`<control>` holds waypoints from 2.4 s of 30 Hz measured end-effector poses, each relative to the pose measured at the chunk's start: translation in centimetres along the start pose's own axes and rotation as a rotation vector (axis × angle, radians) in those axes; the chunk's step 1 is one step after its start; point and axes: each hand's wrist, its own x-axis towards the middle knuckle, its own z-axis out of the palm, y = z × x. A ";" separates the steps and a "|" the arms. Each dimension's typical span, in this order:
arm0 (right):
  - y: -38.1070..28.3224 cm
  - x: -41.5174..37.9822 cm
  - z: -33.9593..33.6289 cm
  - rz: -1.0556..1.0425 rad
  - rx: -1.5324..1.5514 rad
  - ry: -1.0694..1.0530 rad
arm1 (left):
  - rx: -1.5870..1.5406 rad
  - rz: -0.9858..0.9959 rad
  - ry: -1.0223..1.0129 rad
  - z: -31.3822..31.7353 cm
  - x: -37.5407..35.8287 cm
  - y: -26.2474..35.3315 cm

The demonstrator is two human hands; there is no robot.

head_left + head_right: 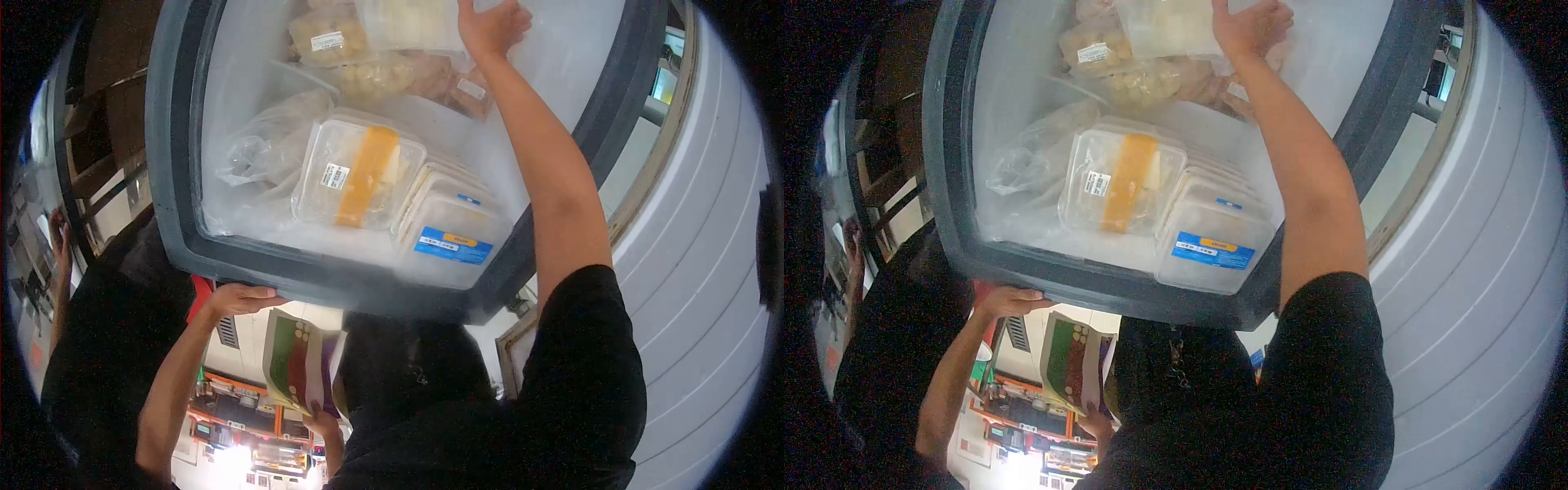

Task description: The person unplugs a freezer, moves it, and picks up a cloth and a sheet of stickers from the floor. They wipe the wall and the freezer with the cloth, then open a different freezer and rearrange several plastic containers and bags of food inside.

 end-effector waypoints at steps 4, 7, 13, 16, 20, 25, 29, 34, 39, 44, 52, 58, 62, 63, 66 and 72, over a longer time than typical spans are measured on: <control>-4.4 -5.1 -0.5 -0.547 -0.023 -0.119 | 0.086 0.001 0.054 1.2 0.3 0.4; -5.8 -10.7 1.8 -0.241 -0.110 -0.993 | -0.285 -0.449 -0.042 1.8 -1.6 10.9; -3.9 -16.5 3.9 -0.696 -0.281 -0.758 | -0.276 -0.124 -0.036 2.5 -0.3 2.7; -5.5 -16.1 2.1 -0.843 -0.110 -0.684 | -0.323 -0.049 -0.090 3.1 0.3 -1.7; -7.7 -16.4 0.8 -0.489 -0.046 -1.058 | -0.618 -0.230 -0.059 3.6 -1.0 1.6; -6.4 -16.2 2.0 -0.406 0.006 -1.078 | -0.057 -0.098 -0.055 3.0 -0.3 1.5; -6.7 -11.6 -0.2 -0.334 0.197 -1.138 | -0.247 -0.215 -0.070 2.7 -2.1 8.0; -6.2 -4.9 -4.9 -0.129 0.405 -1.018 | -0.409 -0.370 -0.020 2.1 -1.9 5.7; -7.6 -4.2 -6.7 -0.217 0.418 -0.834 | -0.209 -0.151 0.053 2.1 -1.8 7.1; -5.4 -4.5 -4.2 -0.198 0.410 -0.935 | -0.104 0.019 0.054 1.9 -1.4 5.8; -4.2 -9.6 2.5 -0.163 0.204 -1.183 | 0.180 -0.042 -0.105 1.0 -0.3 5.4; -4.4 -15.4 4.9 -0.335 0.034 -1.076 | -0.229 -0.315 -0.085 1.5 -0.4 5.3; -5.9 -15.4 4.1 -0.269 -0.091 -1.175 | -0.093 -0.283 -0.095 1.8 -0.8 7.6; -5.6 -15.4 4.1 -0.239 -0.035 -1.112 | -0.116 -0.159 -0.022 2.2 -1.1 8.1; -6.7 -16.2 3.1 -0.295 -0.102 -1.084 | -0.122 -0.042 0.024 2.7 0.1 3.8; -5.8 -14.4 3.0 -0.203 0.108 -1.322 | -0.243 -0.065 -0.166 2.7 0.9 0.5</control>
